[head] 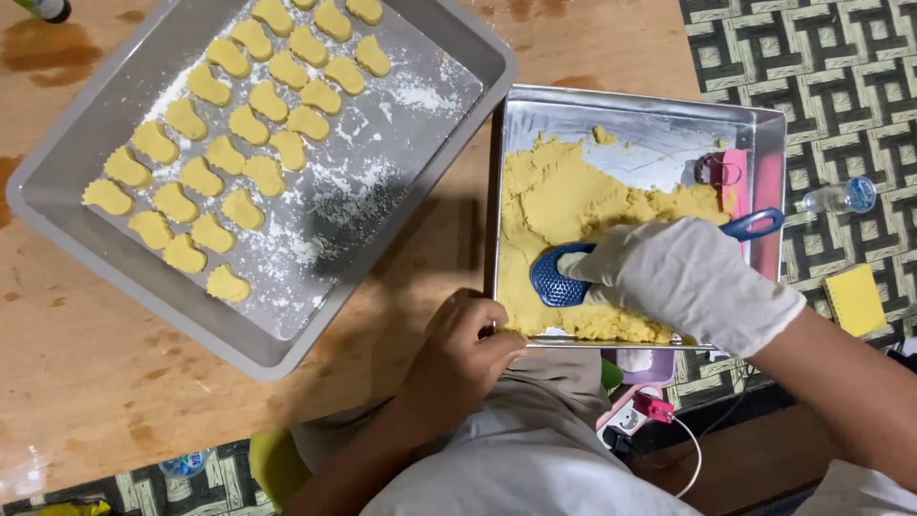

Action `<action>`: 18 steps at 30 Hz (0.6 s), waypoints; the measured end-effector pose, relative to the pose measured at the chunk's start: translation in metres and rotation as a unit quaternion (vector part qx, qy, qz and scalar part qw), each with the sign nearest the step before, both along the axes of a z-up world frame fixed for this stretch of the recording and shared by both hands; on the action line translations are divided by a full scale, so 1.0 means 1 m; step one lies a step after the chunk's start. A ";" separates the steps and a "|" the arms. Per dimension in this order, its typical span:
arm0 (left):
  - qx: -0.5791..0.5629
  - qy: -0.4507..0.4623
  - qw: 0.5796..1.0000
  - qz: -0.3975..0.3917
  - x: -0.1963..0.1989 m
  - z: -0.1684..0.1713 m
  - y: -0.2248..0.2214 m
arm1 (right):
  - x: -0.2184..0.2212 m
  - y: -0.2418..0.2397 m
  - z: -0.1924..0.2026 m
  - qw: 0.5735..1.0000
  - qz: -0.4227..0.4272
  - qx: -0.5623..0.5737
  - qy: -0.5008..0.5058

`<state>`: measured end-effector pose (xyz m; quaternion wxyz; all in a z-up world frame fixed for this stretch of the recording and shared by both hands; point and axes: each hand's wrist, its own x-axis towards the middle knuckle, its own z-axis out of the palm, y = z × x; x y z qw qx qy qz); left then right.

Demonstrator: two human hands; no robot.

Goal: Shaping and smoothing yellow dough in a metal tray using a plastic scraper and spatula to achieve an even thickness.

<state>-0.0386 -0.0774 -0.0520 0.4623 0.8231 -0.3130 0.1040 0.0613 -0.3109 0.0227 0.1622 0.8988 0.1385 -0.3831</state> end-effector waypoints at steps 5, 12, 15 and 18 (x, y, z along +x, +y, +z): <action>-0.003 0.065 0.998 0.019 -0.004 -0.003 0.007 | 0.016 0.039 0.018 0.988 -0.073 -0.081 0.112; -0.019 0.059 0.998 0.016 0.002 0.000 0.006 | -0.029 -0.030 -0.238 0.933 -0.161 -0.260 0.190; 0.029 0.033 0.999 0.031 0.001 0.000 0.006 | -0.080 -0.090 -0.409 0.826 0.014 -0.469 0.312; 0.070 0.006 0.997 0.043 -0.003 -0.007 0.005 | -0.066 -0.078 -0.332 0.882 -0.109 -0.374 0.267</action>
